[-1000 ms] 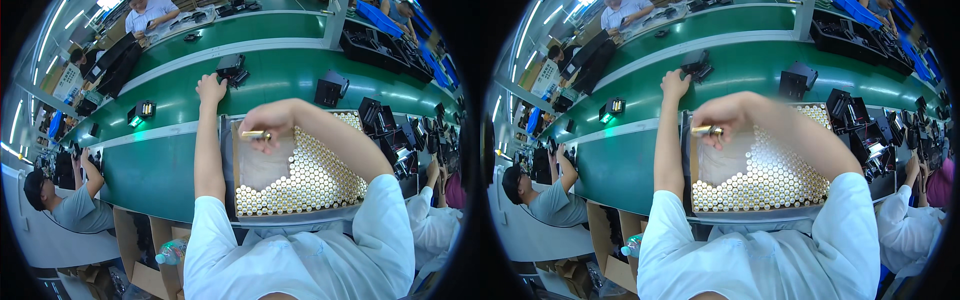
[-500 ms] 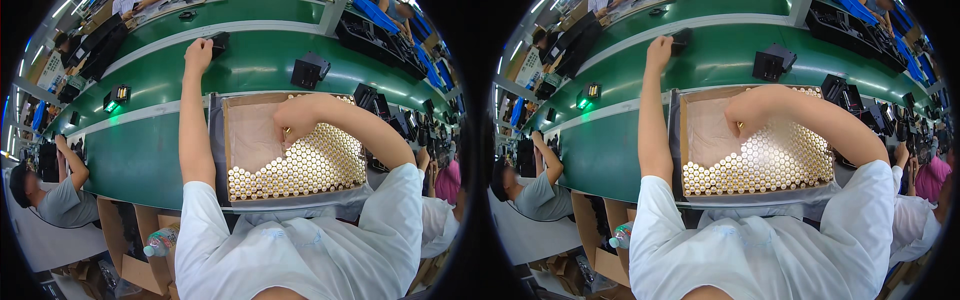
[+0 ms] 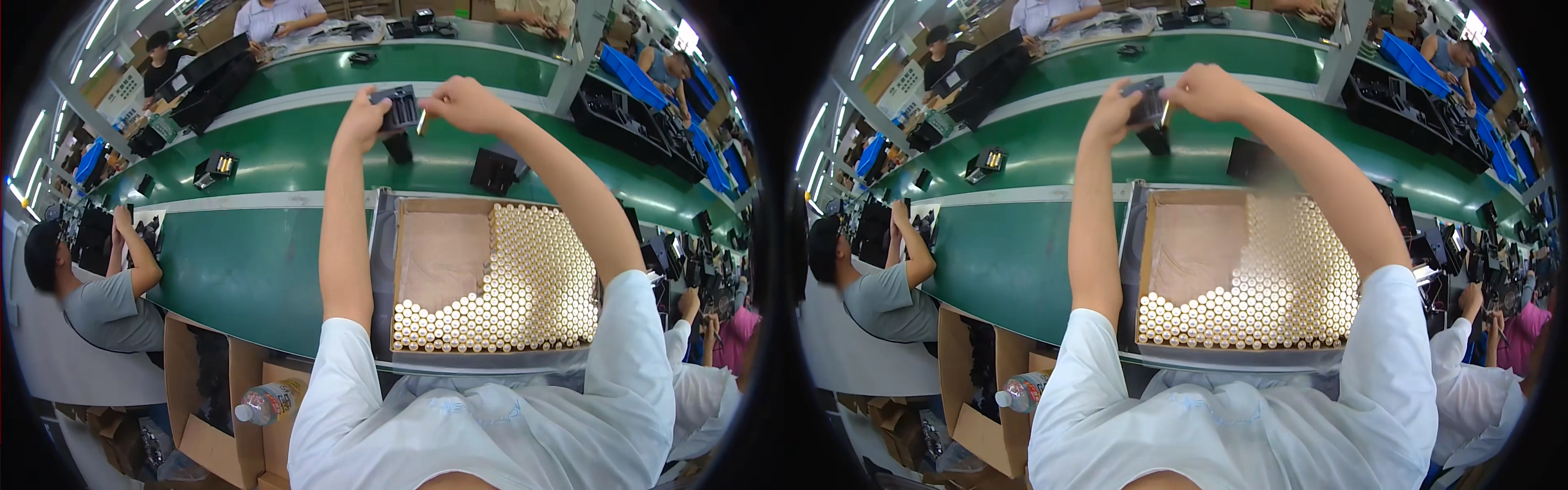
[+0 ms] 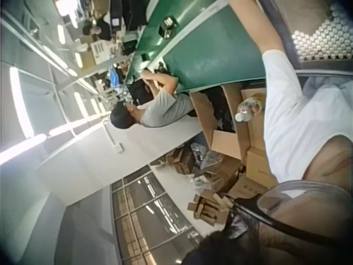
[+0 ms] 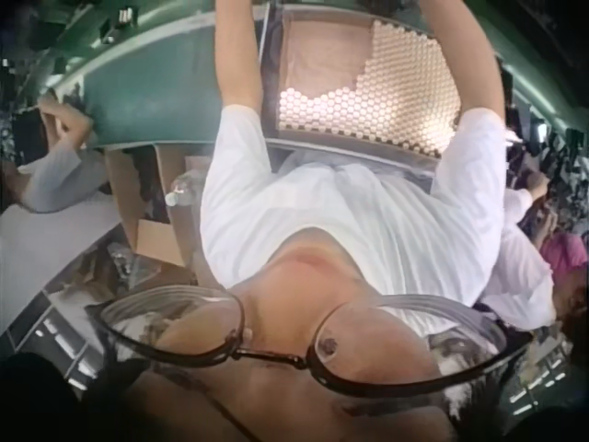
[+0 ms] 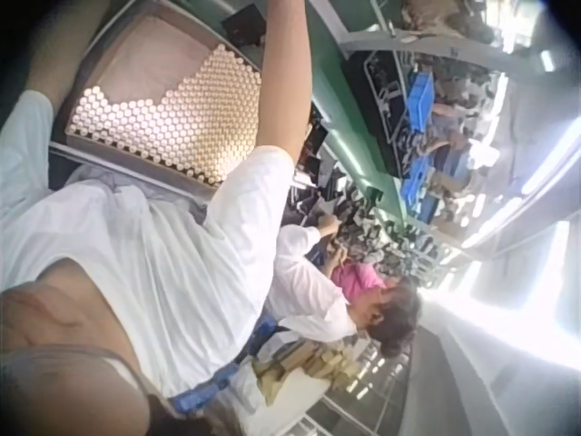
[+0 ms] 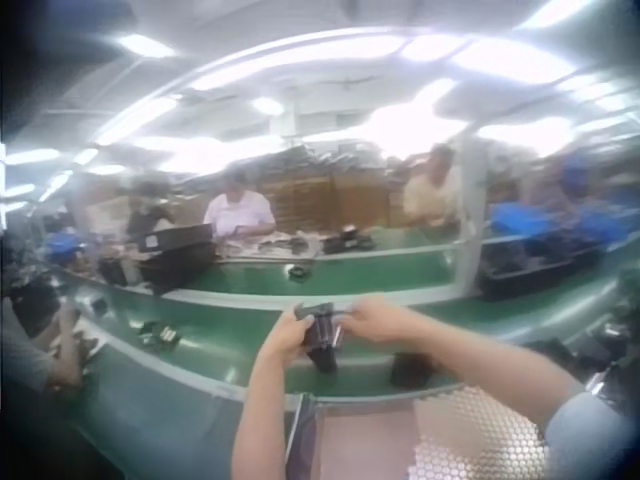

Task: The person takes batteries from a box, inserts them into electronic battery holders by hand, and places the assembled units onto the conveyor table.

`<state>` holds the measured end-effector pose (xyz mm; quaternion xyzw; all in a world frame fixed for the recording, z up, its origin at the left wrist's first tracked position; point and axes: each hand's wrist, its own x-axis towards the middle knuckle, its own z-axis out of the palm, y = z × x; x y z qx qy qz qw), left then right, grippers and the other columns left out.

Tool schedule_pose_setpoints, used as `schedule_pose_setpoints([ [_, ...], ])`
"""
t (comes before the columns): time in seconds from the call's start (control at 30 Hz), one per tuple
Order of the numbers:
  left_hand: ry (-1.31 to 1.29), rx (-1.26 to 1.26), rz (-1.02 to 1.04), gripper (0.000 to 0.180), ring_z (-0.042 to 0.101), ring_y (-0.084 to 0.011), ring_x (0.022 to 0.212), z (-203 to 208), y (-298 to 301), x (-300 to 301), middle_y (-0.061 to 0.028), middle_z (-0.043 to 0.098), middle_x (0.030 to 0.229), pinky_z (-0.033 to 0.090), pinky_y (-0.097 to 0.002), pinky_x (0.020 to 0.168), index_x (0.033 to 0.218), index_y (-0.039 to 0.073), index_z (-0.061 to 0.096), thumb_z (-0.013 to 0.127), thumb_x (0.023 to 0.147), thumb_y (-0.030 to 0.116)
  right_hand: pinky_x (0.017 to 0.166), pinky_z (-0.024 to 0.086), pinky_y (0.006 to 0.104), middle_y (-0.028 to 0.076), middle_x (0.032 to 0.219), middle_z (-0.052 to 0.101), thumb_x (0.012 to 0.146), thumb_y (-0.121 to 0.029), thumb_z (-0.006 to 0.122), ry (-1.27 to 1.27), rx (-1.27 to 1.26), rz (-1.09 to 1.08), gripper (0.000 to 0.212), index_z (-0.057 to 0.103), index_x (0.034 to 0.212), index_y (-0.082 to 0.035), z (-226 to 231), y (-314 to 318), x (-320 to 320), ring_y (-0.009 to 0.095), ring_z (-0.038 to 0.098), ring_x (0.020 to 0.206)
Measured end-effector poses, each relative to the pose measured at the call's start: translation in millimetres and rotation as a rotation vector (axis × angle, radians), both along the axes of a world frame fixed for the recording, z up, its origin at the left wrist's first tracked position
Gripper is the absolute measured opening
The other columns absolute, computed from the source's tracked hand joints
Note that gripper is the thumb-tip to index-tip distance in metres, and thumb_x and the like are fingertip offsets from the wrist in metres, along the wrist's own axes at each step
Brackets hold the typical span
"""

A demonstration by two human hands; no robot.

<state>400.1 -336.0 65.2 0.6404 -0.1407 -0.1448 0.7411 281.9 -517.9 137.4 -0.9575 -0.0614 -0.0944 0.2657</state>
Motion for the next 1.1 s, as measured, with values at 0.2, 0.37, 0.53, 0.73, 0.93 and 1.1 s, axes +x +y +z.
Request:
schedule_pose_setpoints([
  [0.2,0.174,-0.283,-0.233,0.026,0.067,-0.028,0.092,10.9,-8.9,-6.5,-0.0205,0.064,0.111,0.061,-0.0471,0.074,0.123,0.002,0.056,0.052,0.099,0.01,0.052,0.043,0.0312,0.006,0.062,0.06,0.093,-0.031,0.059,-0.17,-0.375,-0.116,0.038,0.071,0.077,0.001,5.1,13.6,72.7,0.016,0.048,0.052],
  [0.37,0.34,-0.405,-0.245,0.021,0.067,-0.028,0.09,7.9,-1.0,-0.8,-0.0192,0.064,0.106,0.062,-0.0476,0.072,0.117,0.002,0.058,0.052,0.099,0.01,0.054,0.046,0.0312,0.007,0.069,0.066,0.093,-0.028,0.059,0.087,0.035,-0.095,0.033,0.071,0.082,0.0,15.9,29.4,73.8,0.018,0.054,0.055],
  [0.53,0.221,-0.329,-0.103,0.02,0.066,-0.0284,0.087,-10.5,-12.6,8.3,-0.0177,0.063,0.099,0.062,-0.0489,0.072,0.114,0.001,0.058,0.053,0.095,0.003,0.057,0.048,0.0308,0.008,0.081,0.07,0.093,-0.021,0.06,0.284,0.531,-0.033,0.024,0.071,0.091,0.001,5.7,30.7,60.1,0.02,0.058,0.06],
  [0.73,0.195,-0.314,0.005,0.02,0.065,-0.029,0.085,-25.2,-19.2,10.8,-0.0169,0.062,0.094,0.062,-0.0504,0.073,0.111,0.0,0.058,0.053,0.092,-0.003,0.067,0.05,0.0291,0.008,0.092,0.071,0.09,-0.008,0.064,-0.344,0.256,0.186,0.015,0.07,0.101,0.0,-37.6,36.9,47.4,0.021,0.062,0.072],
  [0.93,0.35,-0.426,-0.023,0.023,0.065,-0.0314,0.088,-26.2,-18.8,11.2,-0.0192,0.061,0.099,0.061,-0.0535,0.077,0.113,0.0,0.053,0.055,0.09,-0.004,0.075,0.051,0.0293,0.009,0.099,0.072,0.086,-0.002,0.067,-0.584,0.108,0.286,0.019,0.071,0.105,-0.003,-59.2,28.8,38.0,0.021,0.064,0.083],
  [1.1,0.389,-0.447,-0.109,0.031,0.065,-0.0332,0.091,-26.2,-11.9,18.9,-0.0205,0.059,0.105,0.061,-0.0535,0.077,0.118,0.001,0.046,0.059,0.09,-0.003,0.077,0.052,0.0306,0.009,0.104,0.072,0.086,-0.001,0.067,-0.608,0.059,0.385,0.023,0.072,0.108,-0.004,-59.0,12.4,42.7,0.021,0.066,0.084],
])
